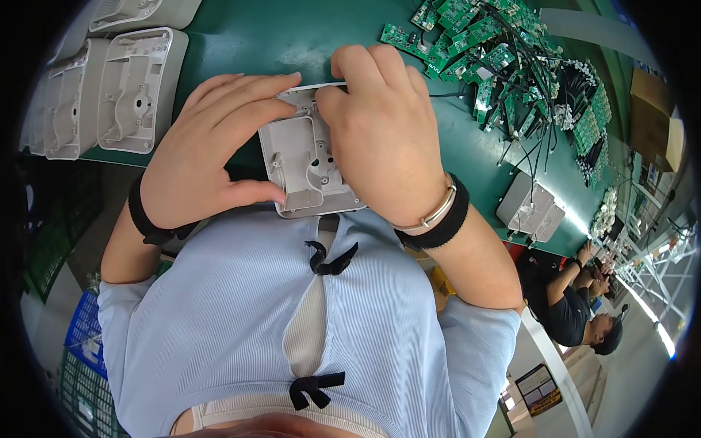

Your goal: The person picks up a plastic housing and places a small component inside it, then threads the wire of a circuit board through a hole and presses the board into place. They repeat this process with several units, setting each assembled piece aside on the table.

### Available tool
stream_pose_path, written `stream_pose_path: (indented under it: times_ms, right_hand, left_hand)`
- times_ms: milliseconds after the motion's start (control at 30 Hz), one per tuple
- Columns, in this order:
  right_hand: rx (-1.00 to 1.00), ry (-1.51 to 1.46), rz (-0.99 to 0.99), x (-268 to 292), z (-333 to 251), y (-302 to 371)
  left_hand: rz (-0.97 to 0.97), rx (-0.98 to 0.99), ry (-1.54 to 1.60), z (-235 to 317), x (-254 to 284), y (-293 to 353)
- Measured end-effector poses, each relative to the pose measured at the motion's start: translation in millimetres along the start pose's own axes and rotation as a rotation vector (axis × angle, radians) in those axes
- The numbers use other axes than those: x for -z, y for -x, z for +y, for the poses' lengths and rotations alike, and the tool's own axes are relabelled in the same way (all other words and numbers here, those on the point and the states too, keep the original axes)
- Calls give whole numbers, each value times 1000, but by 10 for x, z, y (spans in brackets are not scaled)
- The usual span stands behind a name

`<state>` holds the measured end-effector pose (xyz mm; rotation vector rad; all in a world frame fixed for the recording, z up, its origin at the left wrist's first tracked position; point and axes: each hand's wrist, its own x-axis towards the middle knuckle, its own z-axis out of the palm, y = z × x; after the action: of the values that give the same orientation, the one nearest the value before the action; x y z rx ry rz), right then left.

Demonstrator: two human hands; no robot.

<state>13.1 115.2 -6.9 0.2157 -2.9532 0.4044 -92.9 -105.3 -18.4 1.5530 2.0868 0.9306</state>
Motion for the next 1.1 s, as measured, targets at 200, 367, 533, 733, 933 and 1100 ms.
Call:
stream_pose_path:
  times_ms: [200,367,533,733,933,1100]
  right_hand:
    - [-40,47,42,-38,-39,29]
    - [-80,30,9,-51,-36,37]
    - [-24,-80,53,25,22,88]
    - [-22,-13,53,209,-55,183]
    - [-134,-87,107,421,37,396]
    - [-486,-16,368,846,161,954]
  left_hand:
    - [-9,-7,38,-48,-6,3]
    - [-12,-8,57,-57,-7,-4]
    - [-10,-6,50,-60,-5,17]
    - [4,-36,42,-48,-44,16]
    - [-5,-36,7,51,29,21]
    - [-67,45,-5,175,16,67]
